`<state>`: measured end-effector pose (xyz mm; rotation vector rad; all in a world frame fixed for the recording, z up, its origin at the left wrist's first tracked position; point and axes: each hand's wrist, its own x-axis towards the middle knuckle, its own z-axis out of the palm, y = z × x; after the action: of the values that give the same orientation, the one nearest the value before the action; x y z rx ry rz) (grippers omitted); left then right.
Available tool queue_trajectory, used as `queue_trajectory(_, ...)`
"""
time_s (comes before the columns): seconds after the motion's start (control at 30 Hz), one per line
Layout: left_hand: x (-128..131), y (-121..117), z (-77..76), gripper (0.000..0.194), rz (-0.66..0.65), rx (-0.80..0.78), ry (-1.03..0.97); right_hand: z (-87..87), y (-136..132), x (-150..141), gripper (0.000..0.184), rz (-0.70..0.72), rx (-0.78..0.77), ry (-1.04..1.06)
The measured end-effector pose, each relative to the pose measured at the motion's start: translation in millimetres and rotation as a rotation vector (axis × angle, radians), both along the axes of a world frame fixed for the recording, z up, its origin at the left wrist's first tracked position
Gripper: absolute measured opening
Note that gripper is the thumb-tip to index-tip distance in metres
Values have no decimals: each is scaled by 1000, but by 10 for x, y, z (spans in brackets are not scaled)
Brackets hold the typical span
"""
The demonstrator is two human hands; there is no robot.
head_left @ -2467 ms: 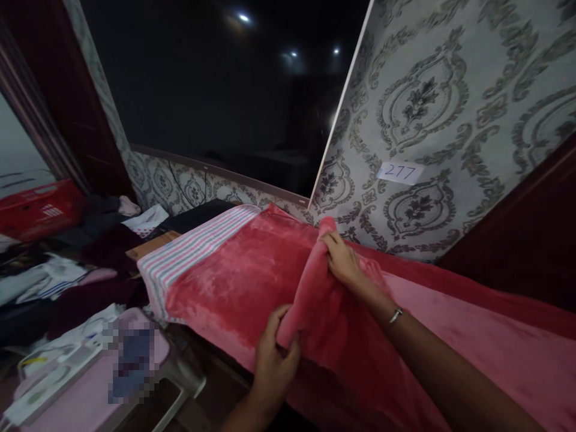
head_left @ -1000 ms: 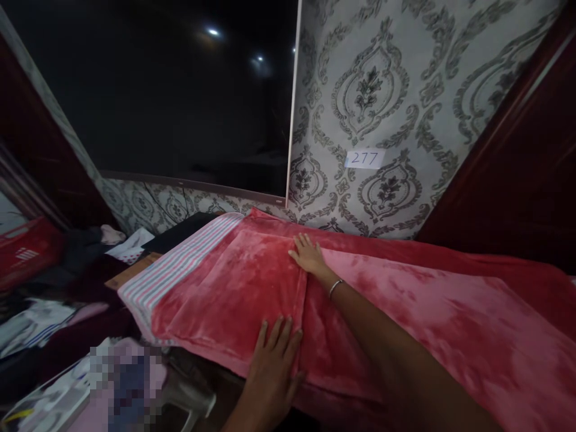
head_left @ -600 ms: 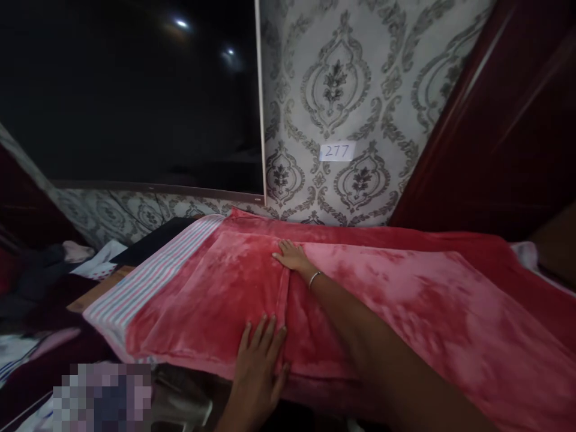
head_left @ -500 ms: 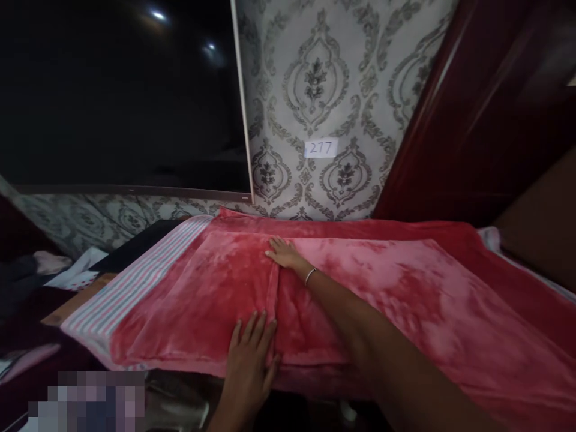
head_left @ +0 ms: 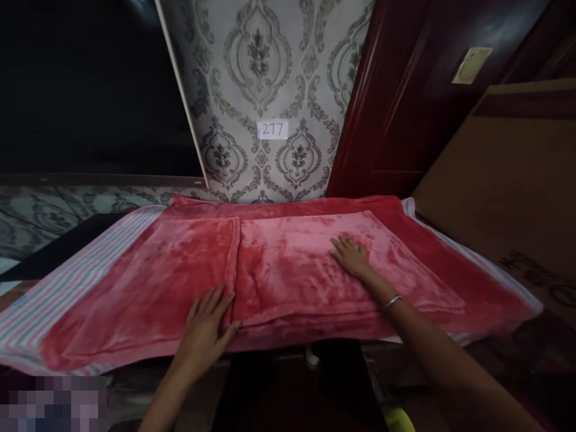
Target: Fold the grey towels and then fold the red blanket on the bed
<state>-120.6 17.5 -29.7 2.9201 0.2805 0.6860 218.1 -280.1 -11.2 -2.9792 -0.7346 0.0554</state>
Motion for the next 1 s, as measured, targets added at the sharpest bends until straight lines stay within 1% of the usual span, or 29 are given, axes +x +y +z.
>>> queue_trajectory(0.1, 196, -145, 269, 49, -13, -64, 50, -27, -657, 166, 55, -165, 36, -45)
queue_trajectory(0.17, 406, -308, 383, 50, -87, -75, 92, -49, -1028, 245, 56, -259, 80, -80)
queue_trajectory(0.23, 627, -484, 394, 51, -157, -67, 137, -75, -1327, 288, 59, -347, 119, -87)
queue_trajectory(0.27, 725, -564, 362, 52, -176, -58, 157, -87, -1446, 295, 60, -386, 133, -80)
queue_trajectory(0.33, 873, -688, 245, 55, -182, -35, 187, -111, -1622, 286, 60, -451, 136, -74)
queue_trajectory(0.43, 964, -767, 53, 56, -157, -1, 208, -133, -1753, 267, 57, -492, 93, -141)
queue_trajectory(0.53, 953, -758, -34, 57, -160, 25, 206, -131, -1793, 301, 53, -509, 66, -141)
queue_trajectory(0.63, 925, -731, -14, 58, -186, 35, 216, -117, -1824, 362, 49, -517, 82, -80)
queue_trajectory(0.77, 920, -716, 38, 58, -208, 44, 245, -125, -1878, 356, 45, -553, 148, -133)
queue_trajectory(0.87, 930, -715, 50, 56, -211, 45, 262, -144, -1888, 319, 46, -578, 181, -148)
queue_trajectory(1.0, 934, -712, 55, 56, -205, 42, 257, -113, -1933, 386, 49, -604, 176, -76)
